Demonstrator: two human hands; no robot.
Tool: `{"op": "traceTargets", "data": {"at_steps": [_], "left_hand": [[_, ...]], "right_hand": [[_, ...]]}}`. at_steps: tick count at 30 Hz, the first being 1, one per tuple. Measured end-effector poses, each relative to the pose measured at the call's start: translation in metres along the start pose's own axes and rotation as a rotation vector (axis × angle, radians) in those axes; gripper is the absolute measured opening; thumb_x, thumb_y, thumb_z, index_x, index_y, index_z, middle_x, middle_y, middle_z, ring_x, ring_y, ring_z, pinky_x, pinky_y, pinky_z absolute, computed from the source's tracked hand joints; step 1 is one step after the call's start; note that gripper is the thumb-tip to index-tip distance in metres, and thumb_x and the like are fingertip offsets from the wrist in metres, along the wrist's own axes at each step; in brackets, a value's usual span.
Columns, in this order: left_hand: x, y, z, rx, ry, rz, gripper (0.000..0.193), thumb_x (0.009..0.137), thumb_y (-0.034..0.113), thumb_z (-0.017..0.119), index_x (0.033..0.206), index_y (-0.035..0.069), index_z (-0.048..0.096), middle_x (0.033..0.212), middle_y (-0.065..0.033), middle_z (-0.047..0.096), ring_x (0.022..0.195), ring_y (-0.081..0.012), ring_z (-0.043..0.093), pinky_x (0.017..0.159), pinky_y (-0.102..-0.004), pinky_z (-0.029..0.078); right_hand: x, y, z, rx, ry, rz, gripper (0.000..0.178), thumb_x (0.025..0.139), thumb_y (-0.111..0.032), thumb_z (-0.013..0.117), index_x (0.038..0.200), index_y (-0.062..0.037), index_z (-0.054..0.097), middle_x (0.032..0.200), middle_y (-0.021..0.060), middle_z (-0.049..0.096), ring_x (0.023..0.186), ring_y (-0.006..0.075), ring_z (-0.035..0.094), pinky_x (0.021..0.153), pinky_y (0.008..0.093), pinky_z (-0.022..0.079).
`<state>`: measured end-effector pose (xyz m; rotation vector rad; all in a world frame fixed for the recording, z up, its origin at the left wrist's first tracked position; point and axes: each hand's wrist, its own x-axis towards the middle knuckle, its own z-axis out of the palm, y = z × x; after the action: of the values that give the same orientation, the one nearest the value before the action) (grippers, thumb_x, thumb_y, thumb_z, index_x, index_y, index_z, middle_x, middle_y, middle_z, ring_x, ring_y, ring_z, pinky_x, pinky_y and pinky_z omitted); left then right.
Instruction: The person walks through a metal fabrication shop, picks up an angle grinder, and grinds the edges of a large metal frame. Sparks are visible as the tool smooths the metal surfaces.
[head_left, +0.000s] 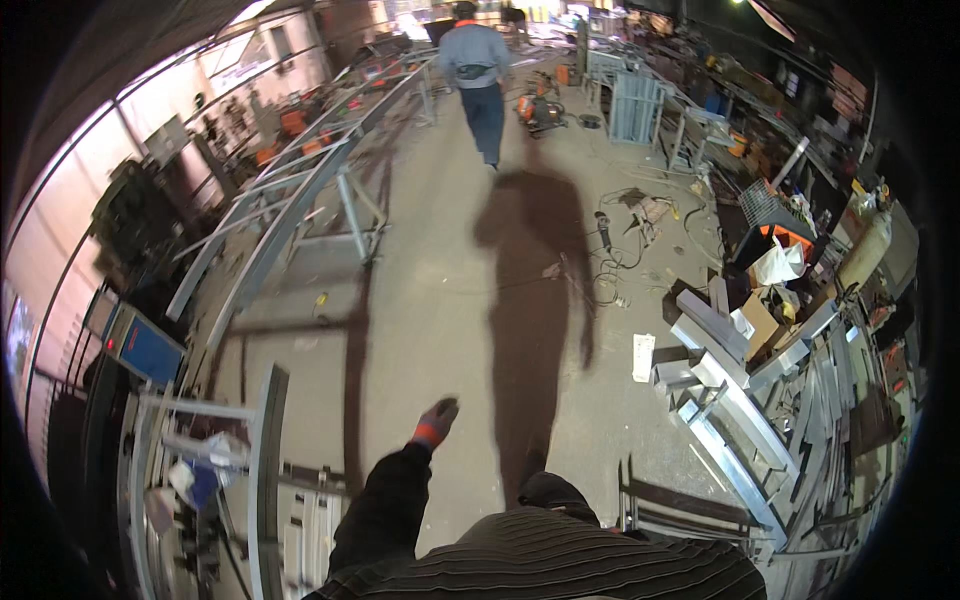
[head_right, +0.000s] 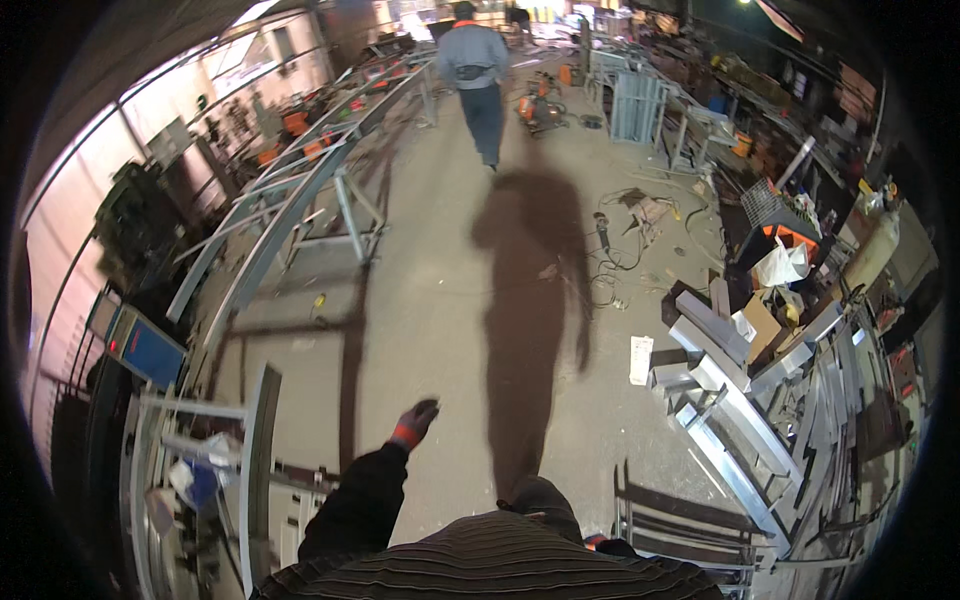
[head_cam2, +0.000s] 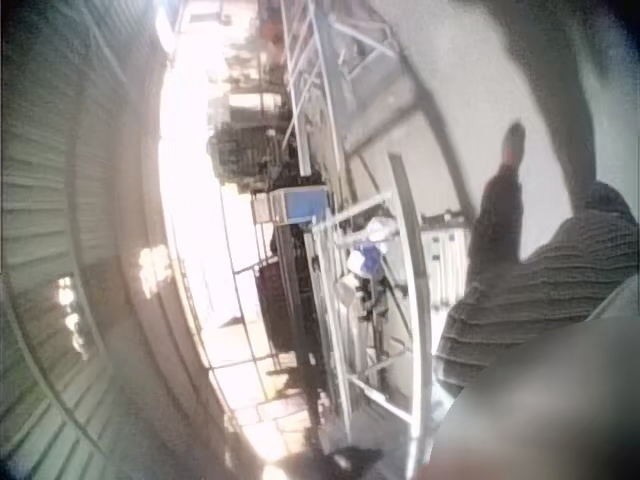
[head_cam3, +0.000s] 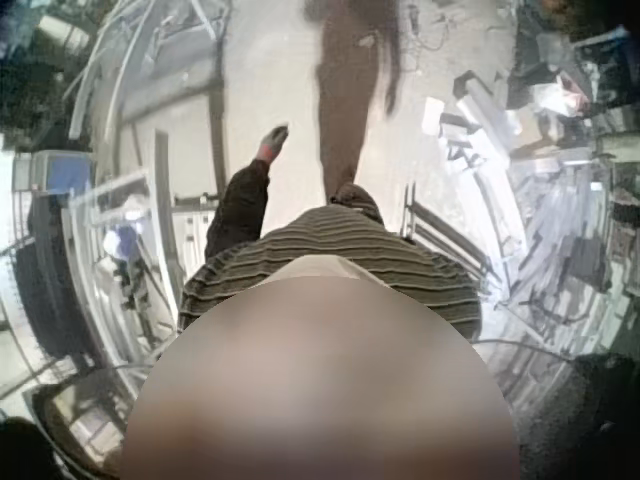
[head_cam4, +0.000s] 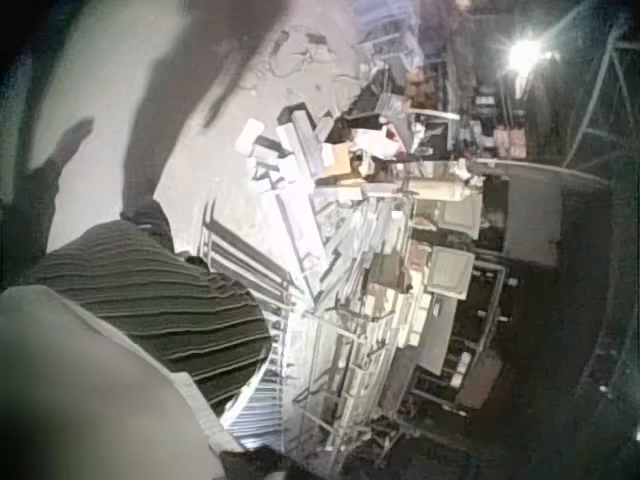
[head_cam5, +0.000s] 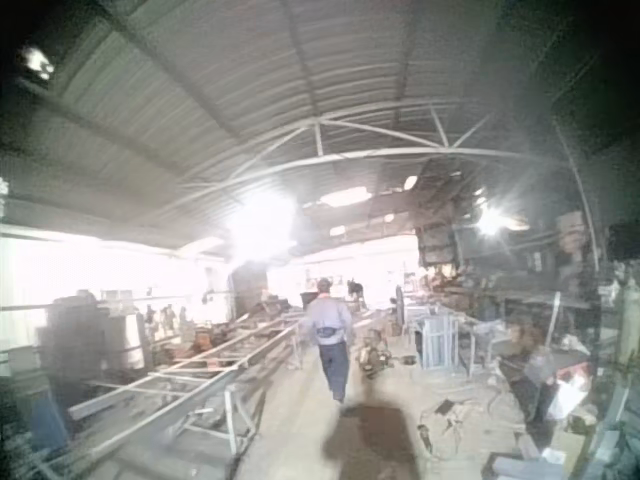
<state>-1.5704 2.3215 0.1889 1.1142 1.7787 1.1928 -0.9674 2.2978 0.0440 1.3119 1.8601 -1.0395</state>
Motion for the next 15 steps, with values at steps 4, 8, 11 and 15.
{"op": "traceTargets", "data": {"at_steps": [4,8,11,15], "left_hand": [[-0.032,-0.078,-0.038,0.351,-0.072,-0.385,0.045,0.099,0.042,0.056,0.117,0.002,0.068,0.116,-0.0203,0.071,0.112,-0.0389,0.065,0.096,-0.0444,0.051],[-0.076,-0.126,-0.085,0.309,-0.283,-0.916,0.043,0.098,0.044,0.057,0.113,0.006,0.070,0.112,-0.0168,0.071,0.107,-0.0340,0.065,0.091,-0.0445,0.051],[-0.031,-0.153,-0.104,0.200,-0.283,-1.111,0.043,0.098,0.044,0.059,0.115,0.006,0.070,0.110,-0.0132,0.070,0.104,-0.0295,0.065,0.091,-0.0410,0.051],[0.098,-0.189,-0.127,0.095,-0.251,-1.122,0.043,0.098,0.045,0.061,0.118,0.008,0.070,0.108,-0.0084,0.069,0.101,-0.0235,0.064,0.090,-0.0363,0.050]], "right_hand": [[0.115,-0.098,-0.175,-0.062,0.194,-0.106,0.049,0.101,-0.046,0.044,0.115,-0.0102,0.073,0.118,0.0179,0.071,0.111,0.0361,0.067,0.100,0.0481,0.050],[0.234,-0.194,-0.396,0.220,0.193,-0.251,0.038,0.098,-0.041,0.055,0.091,-0.0091,0.073,0.089,0.0108,0.072,0.081,0.0279,0.064,0.073,0.0454,0.049],[0.311,-0.250,-0.528,0.500,0.310,-0.312,0.039,0.093,-0.042,0.064,0.102,-0.0053,0.071,0.087,0.0121,0.072,0.076,0.0239,0.067,0.070,0.0413,0.052],[0.370,-0.288,-0.600,0.778,0.480,-0.089,0.035,0.091,-0.034,0.071,0.113,-0.0063,0.072,0.087,0.0071,0.072,0.076,0.0163,0.066,0.070,0.0337,0.052]]}}
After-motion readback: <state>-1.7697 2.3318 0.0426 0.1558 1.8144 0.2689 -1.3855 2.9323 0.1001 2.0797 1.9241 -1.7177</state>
